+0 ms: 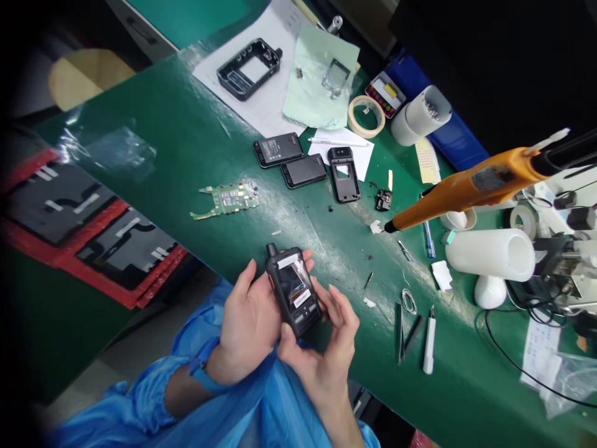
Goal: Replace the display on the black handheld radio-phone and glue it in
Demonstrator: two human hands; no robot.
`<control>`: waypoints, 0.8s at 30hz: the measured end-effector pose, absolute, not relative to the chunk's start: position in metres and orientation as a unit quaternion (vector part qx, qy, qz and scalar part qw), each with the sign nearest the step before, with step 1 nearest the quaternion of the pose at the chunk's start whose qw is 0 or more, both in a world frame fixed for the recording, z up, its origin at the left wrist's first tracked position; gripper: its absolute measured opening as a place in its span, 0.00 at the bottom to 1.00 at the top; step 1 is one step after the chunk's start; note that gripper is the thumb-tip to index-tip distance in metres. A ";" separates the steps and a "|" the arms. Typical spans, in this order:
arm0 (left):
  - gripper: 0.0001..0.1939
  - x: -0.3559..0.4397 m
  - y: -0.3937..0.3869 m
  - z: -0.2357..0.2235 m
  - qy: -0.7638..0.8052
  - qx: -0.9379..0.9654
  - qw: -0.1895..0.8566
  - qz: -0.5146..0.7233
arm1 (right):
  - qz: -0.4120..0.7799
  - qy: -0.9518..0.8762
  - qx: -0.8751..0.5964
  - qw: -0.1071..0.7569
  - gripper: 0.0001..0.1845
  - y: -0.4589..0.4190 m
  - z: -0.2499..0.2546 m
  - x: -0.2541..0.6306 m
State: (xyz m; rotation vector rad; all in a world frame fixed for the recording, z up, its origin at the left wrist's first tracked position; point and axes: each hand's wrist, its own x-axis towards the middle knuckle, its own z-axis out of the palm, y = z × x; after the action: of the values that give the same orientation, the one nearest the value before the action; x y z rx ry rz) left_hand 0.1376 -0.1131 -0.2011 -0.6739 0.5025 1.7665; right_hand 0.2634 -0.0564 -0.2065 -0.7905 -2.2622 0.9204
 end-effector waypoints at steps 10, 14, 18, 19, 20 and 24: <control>0.35 0.135 -0.124 -0.200 0.216 -0.188 0.455 0.843 | 0.414 -0.730 -0.392 0.377 0.33 -0.046 -0.215 0.274; 0.33 0.135 -0.135 -0.195 0.178 -0.108 0.464 0.861 | 0.330 -0.784 -0.394 0.348 0.34 -0.031 -0.227 0.282; 0.34 0.132 -0.141 -0.189 0.158 -0.081 0.495 0.851 | 0.271 -0.814 -0.394 0.330 0.36 -0.024 -0.237 0.288; 0.34 0.131 -0.142 -0.188 0.153 -0.078 0.498 0.850 | 0.262 -0.818 -0.393 0.328 0.36 -0.023 -0.239 0.289; 0.34 0.130 -0.142 -0.186 0.149 -0.076 0.501 0.849 | 0.252 -0.821 -0.395 0.325 0.36 -0.022 -0.241 0.291; 0.34 0.130 -0.143 -0.182 0.127 -0.074 0.514 0.845 | 0.222 -0.826 -0.414 0.312 0.38 -0.018 -0.247 0.296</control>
State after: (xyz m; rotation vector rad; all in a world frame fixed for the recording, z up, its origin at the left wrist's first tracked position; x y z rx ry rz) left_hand 0.1295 -0.1431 -0.1823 -0.1770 0.3061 2.0316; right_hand 0.2964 -0.0178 -0.2468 -1.0927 -2.1780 0.5850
